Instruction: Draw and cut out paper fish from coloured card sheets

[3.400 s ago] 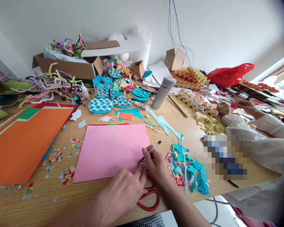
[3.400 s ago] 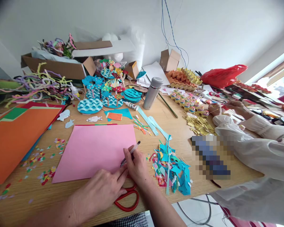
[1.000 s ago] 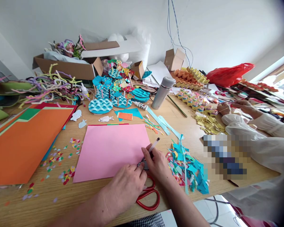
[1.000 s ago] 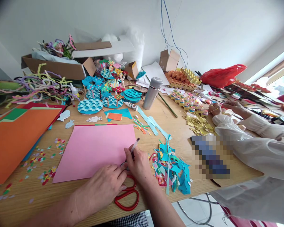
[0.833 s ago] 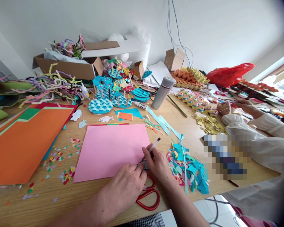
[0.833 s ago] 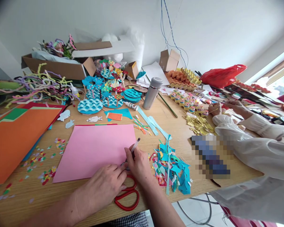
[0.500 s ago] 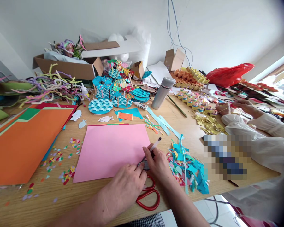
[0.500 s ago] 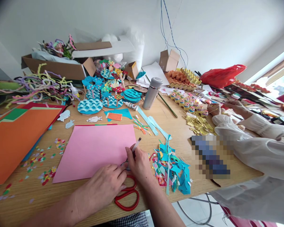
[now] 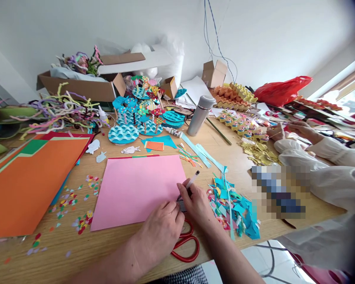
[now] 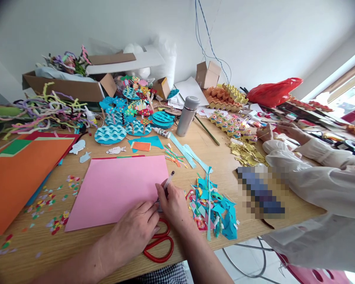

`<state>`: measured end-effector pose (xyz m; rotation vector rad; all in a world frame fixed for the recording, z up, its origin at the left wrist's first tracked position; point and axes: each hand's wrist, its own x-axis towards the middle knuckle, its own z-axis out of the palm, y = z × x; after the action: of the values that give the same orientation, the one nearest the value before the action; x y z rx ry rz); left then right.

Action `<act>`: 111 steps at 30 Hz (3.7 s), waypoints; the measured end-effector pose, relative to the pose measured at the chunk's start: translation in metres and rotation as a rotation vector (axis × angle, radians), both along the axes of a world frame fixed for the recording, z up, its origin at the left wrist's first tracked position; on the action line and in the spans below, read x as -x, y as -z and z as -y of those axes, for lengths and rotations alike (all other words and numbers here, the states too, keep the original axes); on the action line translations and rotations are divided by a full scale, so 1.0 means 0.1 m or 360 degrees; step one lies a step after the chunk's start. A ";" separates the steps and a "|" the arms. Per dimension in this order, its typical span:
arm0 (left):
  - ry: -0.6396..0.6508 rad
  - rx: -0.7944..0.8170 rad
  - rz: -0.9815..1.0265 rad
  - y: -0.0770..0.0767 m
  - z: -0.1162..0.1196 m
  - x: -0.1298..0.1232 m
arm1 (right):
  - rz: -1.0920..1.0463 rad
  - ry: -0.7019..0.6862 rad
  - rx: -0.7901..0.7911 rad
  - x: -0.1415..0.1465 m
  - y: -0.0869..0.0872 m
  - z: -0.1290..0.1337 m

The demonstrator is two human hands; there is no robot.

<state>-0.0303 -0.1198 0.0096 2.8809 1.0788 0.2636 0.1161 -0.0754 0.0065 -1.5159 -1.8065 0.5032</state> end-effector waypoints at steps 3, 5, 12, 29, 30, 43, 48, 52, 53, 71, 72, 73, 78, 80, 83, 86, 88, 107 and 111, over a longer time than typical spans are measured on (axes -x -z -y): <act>-0.0020 0.0000 0.0047 0.06 0.00 -0.03 | -0.0027 0.0002 0.0045 0.00 -0.03 0.00; -0.0024 -0.0002 0.0067 0.09 0.00 -0.04 | -0.0055 -0.0007 0.0069 0.00 -0.04 0.00; -0.0067 -0.0056 0.0097 0.07 0.00 -0.08 | -0.0098 -0.0033 0.0138 -0.02 -0.04 0.00; -0.0309 0.0163 0.0138 0.05 0.04 -0.13 | -0.0051 -0.0006 0.0165 -0.03 -0.05 0.01; -0.0313 0.0176 0.0142 0.04 0.04 -0.12 | -0.0051 -0.0003 0.0156 -0.03 -0.05 0.01; -0.0307 0.0155 0.0136 0.02 0.03 -0.10 | -0.0062 0.0015 0.0131 -0.07 -0.02 -0.01; -0.0326 0.0183 0.0136 0.02 0.03 -0.10 | -0.0057 0.0023 0.0126 -0.08 0.01 -0.01; -0.0320 0.0204 0.0129 0.00 0.04 -0.10 | -0.0077 0.0043 0.0098 -0.10 0.04 -0.02; -0.0320 0.0204 0.0126 0.00 0.04 -0.10 | -0.0085 0.0046 0.0094 -0.10 0.04 -0.03; -0.0294 0.0027 0.0077 0.06 0.04 -0.20 | -0.0108 0.0047 0.0113 -0.13 0.01 -0.03; -0.0289 0.0035 0.0083 0.06 0.04 -0.20 | -0.0110 0.0045 0.0118 -0.13 0.01 -0.03; -0.0287 0.0047 0.0089 0.07 0.04 -0.21 | -0.0111 0.0044 0.0122 -0.13 0.01 -0.03; -0.0287 0.0084 0.0117 0.07 0.04 -0.21 | -0.0110 0.0044 0.0148 -0.13 -0.01 -0.03; -0.0285 0.0082 0.0128 0.07 0.03 -0.21 | -0.0105 0.0053 0.0160 -0.13 -0.01 -0.03; -0.0269 0.0083 0.0128 0.06 0.01 -0.21 | -0.0087 0.0079 0.0166 -0.13 -0.02 -0.03; -0.0283 0.0110 0.0116 0.06 0.01 -0.21 | -0.0072 0.0108 0.0149 -0.14 -0.01 -0.03; -0.0297 0.0116 0.0104 0.05 0.01 -0.21 | -0.0066 0.0126 0.0137 -0.15 0.00 -0.03; -0.0284 0.0003 0.0073 0.03 0.02 -0.21 | -0.0073 0.0139 0.0094 -0.16 -0.01 -0.02; -0.0292 -0.0030 0.0096 0.03 0.02 -0.21 | -0.0062 0.0146 0.0075 -0.16 -0.02 -0.02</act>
<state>-0.0096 -0.1220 0.0065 2.7720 1.3378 0.3685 0.1322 -0.0734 0.0083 -1.6021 -1.6980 0.5300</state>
